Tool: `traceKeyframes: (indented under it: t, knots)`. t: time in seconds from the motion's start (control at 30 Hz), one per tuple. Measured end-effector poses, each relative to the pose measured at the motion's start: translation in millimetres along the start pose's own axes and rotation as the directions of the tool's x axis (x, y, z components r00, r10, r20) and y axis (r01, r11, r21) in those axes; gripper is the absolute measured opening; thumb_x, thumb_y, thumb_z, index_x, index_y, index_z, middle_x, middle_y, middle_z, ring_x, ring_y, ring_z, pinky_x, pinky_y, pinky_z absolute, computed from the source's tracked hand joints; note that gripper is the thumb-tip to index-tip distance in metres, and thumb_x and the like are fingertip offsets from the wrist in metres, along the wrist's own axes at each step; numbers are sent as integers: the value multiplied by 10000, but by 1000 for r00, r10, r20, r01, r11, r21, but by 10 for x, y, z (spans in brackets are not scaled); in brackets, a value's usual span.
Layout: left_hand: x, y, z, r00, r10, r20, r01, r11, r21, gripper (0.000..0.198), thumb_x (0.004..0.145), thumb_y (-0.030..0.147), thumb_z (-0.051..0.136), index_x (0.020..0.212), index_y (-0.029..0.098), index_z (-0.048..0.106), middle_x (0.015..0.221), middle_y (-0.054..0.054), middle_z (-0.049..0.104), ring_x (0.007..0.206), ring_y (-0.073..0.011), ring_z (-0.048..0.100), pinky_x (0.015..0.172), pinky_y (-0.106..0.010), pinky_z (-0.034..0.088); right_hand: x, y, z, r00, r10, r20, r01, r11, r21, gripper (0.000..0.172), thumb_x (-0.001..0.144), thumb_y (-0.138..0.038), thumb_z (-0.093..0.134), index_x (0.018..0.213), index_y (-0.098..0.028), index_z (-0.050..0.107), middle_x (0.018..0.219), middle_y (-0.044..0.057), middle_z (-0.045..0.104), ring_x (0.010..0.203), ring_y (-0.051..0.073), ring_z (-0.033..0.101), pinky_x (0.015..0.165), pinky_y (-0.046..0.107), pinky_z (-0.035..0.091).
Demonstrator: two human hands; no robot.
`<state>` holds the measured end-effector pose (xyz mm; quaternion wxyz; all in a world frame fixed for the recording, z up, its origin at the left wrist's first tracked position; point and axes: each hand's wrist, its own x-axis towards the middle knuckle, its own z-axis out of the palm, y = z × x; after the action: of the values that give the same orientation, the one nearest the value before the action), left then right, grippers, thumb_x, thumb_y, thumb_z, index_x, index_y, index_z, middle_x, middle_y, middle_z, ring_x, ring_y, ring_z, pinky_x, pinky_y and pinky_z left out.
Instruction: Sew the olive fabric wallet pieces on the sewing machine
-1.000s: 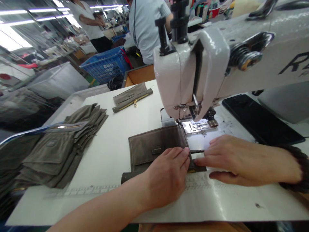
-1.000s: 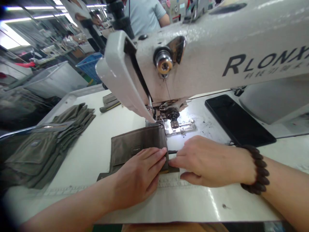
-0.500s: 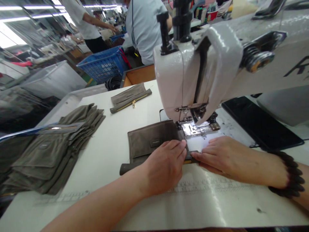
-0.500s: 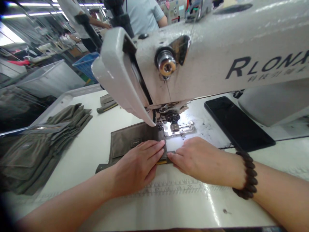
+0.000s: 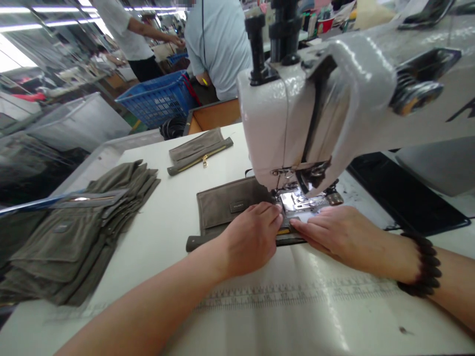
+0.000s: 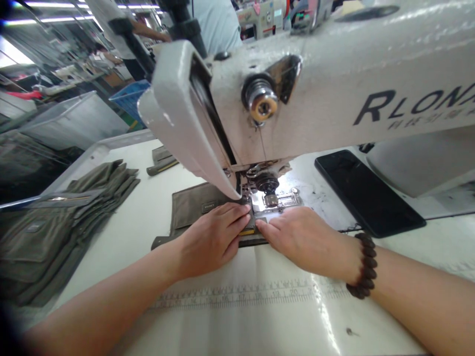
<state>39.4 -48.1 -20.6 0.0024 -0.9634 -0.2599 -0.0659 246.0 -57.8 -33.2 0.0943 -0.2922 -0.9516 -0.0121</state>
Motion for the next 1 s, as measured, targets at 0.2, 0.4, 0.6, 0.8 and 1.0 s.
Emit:
traceKeyframes:
  t: [0.2, 0.4, 0.6, 0.8, 1.0]
  knots:
    - [41, -69, 0, 999, -42, 33, 44, 996, -82, 303, 778, 147, 430, 1001, 13, 585, 992, -143, 597, 949, -242, 539, 881, -365, 459, 42, 22, -10, 999, 50, -1, -50, 999, 11, 133, 846, -131, 426, 870, -147, 556, 638, 10, 577, 535, 155, 515, 486, 285, 223]
    - [36, -90, 28, 999, -45, -1, 45, 997, -67, 304, 782, 165, 438, 1009, 30, 588, 1004, -133, 604, 956, -232, 544, 887, -357, 463, 74, 9, -50, 995, 95, -14, -95, 995, 20, 121, 827, -126, 447, 820, -162, 563, 620, -8, 575, 535, 153, 527, 481, 270, 243]
    - [36, -105, 53, 999, -28, -45, 26, 998, -56, 289, 776, 155, 452, 986, 19, 595, 992, -140, 612, 950, -231, 552, 894, -350, 460, 83, 6, -43, 992, 123, -11, -123, 992, 21, 142, 845, -150, 434, 805, -171, 568, 639, -1, 592, 560, 151, 534, 499, 265, 261]
    - [43, -145, 76, 996, -2, -92, -3, 999, -48, 310, 774, 154, 449, 997, 1, 598, 971, -139, 616, 933, -228, 552, 884, -330, 471, 103, -4, -27, 988, 150, -46, -150, 989, -1, 185, 868, -174, 417, 782, -173, 581, 638, 6, 606, 555, 151, 529, 492, 268, 250]
    - [40, -170, 87, 996, -35, -86, 25, 993, -118, 310, 774, 143, 429, 990, 9, 608, 969, -148, 612, 941, -247, 555, 864, -360, 483, 82, 29, -12, 980, 176, -90, -180, 983, -39, 238, 889, -239, 385, 766, -175, 579, 662, 28, 606, 550, 147, 525, 480, 259, 259]
